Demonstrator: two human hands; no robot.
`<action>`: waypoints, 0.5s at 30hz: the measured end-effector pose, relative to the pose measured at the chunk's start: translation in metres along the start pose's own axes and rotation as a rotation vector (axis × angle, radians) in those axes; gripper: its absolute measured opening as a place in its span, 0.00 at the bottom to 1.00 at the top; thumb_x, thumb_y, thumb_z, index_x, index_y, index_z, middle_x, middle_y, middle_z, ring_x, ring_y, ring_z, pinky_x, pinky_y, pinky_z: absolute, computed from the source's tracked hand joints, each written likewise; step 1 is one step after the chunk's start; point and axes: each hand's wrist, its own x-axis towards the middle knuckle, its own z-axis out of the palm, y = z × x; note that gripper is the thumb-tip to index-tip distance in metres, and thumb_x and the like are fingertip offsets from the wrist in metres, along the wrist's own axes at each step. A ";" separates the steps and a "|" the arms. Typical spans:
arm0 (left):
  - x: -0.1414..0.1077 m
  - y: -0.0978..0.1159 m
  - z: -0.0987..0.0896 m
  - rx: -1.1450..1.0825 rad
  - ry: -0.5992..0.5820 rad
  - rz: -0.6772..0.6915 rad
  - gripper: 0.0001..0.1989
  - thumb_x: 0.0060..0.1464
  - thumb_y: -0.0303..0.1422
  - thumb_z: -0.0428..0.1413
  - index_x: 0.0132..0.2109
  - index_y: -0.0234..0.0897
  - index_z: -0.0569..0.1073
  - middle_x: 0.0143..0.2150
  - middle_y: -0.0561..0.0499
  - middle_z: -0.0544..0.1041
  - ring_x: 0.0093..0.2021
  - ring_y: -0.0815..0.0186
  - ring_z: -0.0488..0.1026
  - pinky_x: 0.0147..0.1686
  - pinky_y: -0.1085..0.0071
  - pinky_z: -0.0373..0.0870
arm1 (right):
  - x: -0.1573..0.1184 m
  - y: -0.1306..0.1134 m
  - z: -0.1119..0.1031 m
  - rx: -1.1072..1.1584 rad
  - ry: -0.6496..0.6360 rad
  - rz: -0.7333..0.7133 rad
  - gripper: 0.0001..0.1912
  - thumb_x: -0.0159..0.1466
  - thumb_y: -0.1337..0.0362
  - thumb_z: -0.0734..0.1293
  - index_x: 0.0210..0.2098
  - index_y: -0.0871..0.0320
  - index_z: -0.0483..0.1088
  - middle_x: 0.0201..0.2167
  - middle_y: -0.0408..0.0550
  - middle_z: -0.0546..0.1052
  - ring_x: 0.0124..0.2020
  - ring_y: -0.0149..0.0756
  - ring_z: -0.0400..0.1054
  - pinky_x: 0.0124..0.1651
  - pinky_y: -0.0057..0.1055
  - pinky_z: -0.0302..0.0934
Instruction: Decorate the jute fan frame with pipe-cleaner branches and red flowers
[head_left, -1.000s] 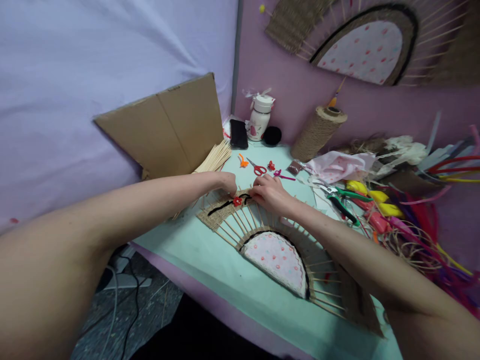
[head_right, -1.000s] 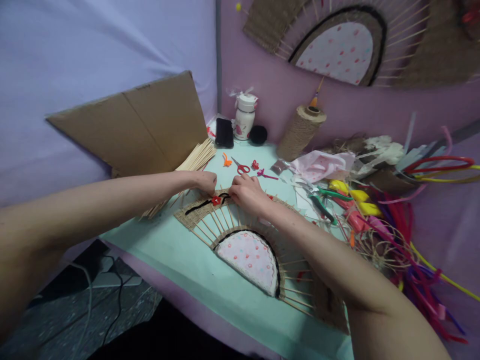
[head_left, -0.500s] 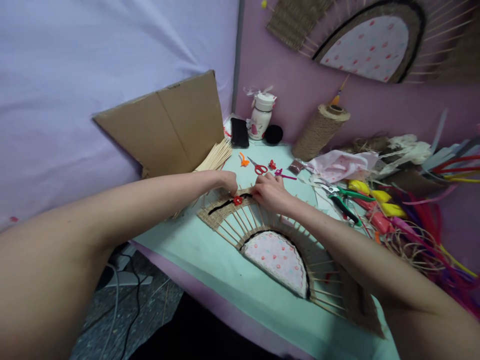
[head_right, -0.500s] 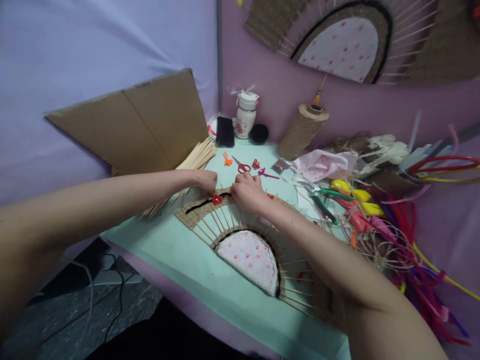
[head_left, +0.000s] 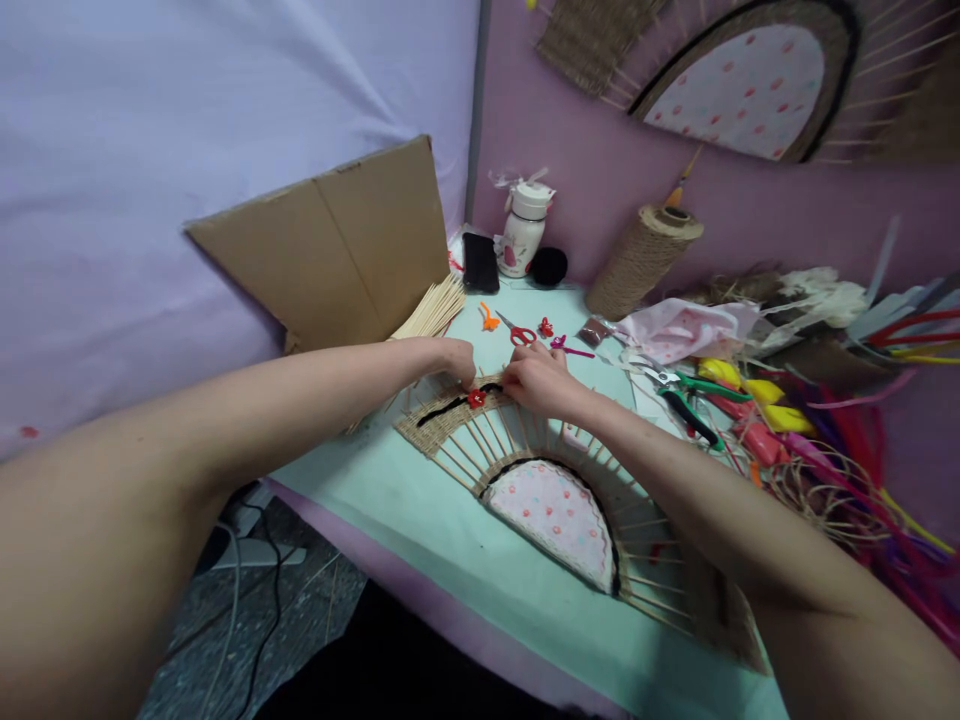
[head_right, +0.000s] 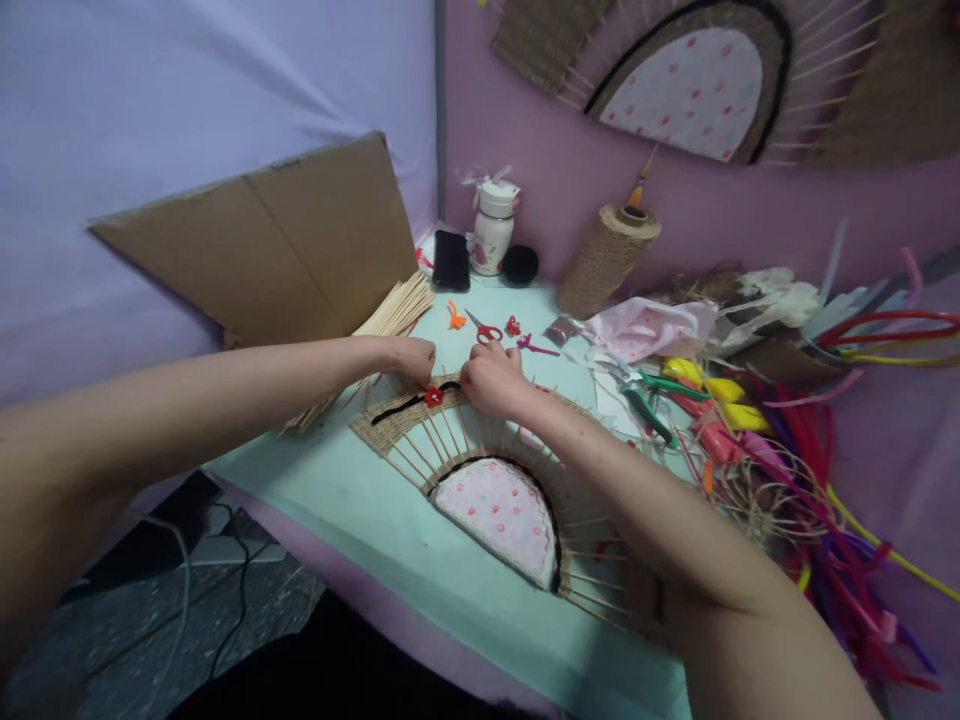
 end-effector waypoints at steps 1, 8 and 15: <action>-0.002 0.001 -0.001 0.031 0.006 -0.020 0.26 0.42 0.34 0.62 0.50 0.31 0.75 0.48 0.44 0.79 0.47 0.60 0.73 0.40 0.75 0.67 | -0.001 0.000 0.000 0.014 -0.005 0.005 0.11 0.63 0.64 0.63 0.34 0.54 0.79 0.44 0.52 0.74 0.49 0.46 0.57 0.41 0.39 0.44; -0.009 0.006 -0.003 0.062 0.021 -0.019 0.24 0.45 0.34 0.61 0.50 0.29 0.75 0.48 0.43 0.78 0.43 0.61 0.73 0.35 0.75 0.65 | -0.003 0.001 0.004 0.017 0.001 0.001 0.11 0.63 0.66 0.63 0.33 0.55 0.79 0.43 0.53 0.73 0.49 0.47 0.57 0.40 0.39 0.42; 0.002 -0.010 -0.006 -0.173 -0.058 -0.011 0.21 0.40 0.42 0.66 0.41 0.34 0.77 0.34 0.48 0.78 0.36 0.62 0.72 0.34 0.70 0.67 | -0.001 0.001 0.005 0.053 -0.002 0.014 0.10 0.62 0.65 0.65 0.33 0.54 0.79 0.43 0.53 0.73 0.48 0.47 0.56 0.40 0.39 0.43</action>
